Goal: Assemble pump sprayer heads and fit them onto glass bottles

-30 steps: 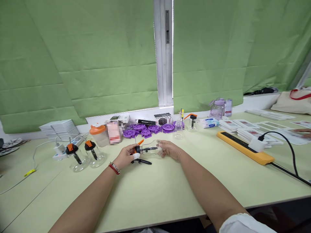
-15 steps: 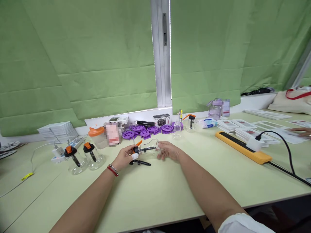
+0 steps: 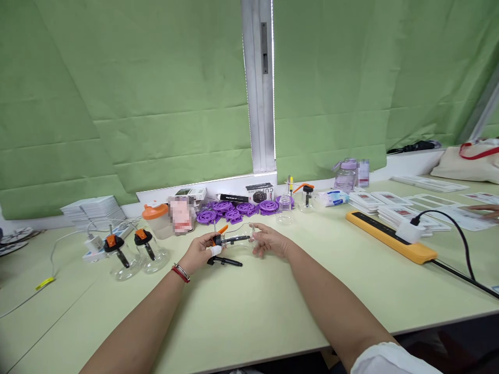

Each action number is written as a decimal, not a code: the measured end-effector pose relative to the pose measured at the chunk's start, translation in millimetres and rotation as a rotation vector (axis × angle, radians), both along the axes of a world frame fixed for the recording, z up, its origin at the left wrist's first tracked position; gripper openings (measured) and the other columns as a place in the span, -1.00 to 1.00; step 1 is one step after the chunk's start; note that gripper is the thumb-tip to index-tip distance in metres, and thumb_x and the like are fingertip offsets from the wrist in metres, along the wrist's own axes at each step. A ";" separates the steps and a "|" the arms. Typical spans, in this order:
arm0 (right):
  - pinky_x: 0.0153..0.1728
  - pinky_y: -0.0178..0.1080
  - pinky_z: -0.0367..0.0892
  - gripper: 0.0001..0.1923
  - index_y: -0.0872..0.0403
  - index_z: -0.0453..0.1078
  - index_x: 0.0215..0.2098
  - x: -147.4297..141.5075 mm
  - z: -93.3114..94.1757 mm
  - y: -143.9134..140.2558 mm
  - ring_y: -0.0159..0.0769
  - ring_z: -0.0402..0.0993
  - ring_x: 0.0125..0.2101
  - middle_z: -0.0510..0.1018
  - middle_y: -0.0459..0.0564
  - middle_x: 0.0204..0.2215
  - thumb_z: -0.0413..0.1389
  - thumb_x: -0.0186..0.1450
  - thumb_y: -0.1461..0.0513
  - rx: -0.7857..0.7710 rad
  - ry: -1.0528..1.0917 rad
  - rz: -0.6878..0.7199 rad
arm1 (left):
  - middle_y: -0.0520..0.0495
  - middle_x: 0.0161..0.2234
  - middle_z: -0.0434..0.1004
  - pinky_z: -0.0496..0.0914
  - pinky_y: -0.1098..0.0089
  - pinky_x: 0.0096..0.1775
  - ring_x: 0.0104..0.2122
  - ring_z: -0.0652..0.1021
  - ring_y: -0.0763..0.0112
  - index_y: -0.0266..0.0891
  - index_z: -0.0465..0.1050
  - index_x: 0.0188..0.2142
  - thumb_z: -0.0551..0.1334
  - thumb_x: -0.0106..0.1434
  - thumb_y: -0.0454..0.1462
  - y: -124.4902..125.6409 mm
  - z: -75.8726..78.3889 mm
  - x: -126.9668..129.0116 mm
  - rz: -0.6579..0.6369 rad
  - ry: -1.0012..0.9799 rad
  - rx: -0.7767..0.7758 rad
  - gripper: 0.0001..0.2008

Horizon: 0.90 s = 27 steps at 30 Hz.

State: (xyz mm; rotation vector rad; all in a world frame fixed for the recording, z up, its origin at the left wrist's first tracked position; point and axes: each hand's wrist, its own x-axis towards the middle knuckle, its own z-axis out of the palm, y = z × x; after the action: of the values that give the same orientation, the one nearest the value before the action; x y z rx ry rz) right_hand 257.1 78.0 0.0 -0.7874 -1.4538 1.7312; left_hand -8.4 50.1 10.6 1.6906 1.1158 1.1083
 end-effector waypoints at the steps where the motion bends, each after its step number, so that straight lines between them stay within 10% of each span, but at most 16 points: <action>1: -0.63 -0.35 0.35 -0.51 0.01 0.18 0.02 -0.7 -1.4 1.7 -0.32 0.52 -0.56 0.57 0.02 -0.34 0.14 0.20 0.02 -0.012 -0.035 -0.014 | -0.10 -0.27 0.54 0.39 0.30 -0.18 -0.27 0.51 0.33 -0.33 0.43 -0.05 0.35 -0.06 -0.24 -0.3 -0.1 0.5 0.006 0.002 0.004 -0.47; 7: -0.74 -0.36 0.29 -0.34 0.20 0.33 -0.36 -7.2 -12.1 11.7 -0.34 0.43 -0.68 0.52 0.11 -0.57 -0.21 0.26 -0.21 -0.066 -0.195 -0.069 | -0.14 -0.23 0.54 0.40 0.29 -0.18 -0.27 0.51 0.32 -0.33 0.43 -0.05 0.37 -0.09 -0.25 0.1 -1.0 0.6 0.013 0.003 -0.003 -0.45; 14: -0.50 -0.26 0.45 -0.42 -0.02 0.15 0.08 -1.4 -2.8 1.6 -0.23 0.56 -0.39 0.52 0.03 -0.19 0.21 0.16 0.08 -0.027 0.047 0.012 | -0.15 -0.23 0.55 0.41 0.21 -0.11 -0.20 0.54 0.24 -0.34 0.39 -0.02 0.35 -0.03 -0.25 6.3 -6.0 -7.6 -0.026 -0.017 0.004 -0.46; 22: -0.74 -0.39 0.24 -0.49 0.15 0.31 -0.30 -7.8 -11.7 11.0 -0.39 0.39 -0.68 0.52 0.05 -0.54 -0.08 0.27 -0.14 -0.006 -0.116 -0.088 | -0.15 -0.23 0.55 0.41 0.22 -0.12 -0.21 0.54 0.24 -0.33 0.41 -0.02 0.37 -0.04 -0.21 3.3 -3.1 -4.6 -0.047 -0.043 -0.020 -0.44; 27: -0.46 -0.26 0.44 -0.43 -0.01 0.16 0.12 -5.1 -2.0 2.1 -0.26 0.54 -0.36 0.48 0.06 -0.17 0.17 0.19 0.06 0.031 0.028 -0.048 | -0.15 -0.24 0.55 0.42 0.22 -0.15 -0.21 0.54 0.22 -0.35 0.41 -0.01 0.39 -0.08 -0.17 4.2 -1.5 -6.8 0.000 -0.071 -0.034 -0.39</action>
State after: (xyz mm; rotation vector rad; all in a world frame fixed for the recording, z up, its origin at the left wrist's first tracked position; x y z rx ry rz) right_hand 252.0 80.2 -2.0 -0.7731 -1.4284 1.6733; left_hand -15.2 54.3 9.1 1.6128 1.0846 1.1346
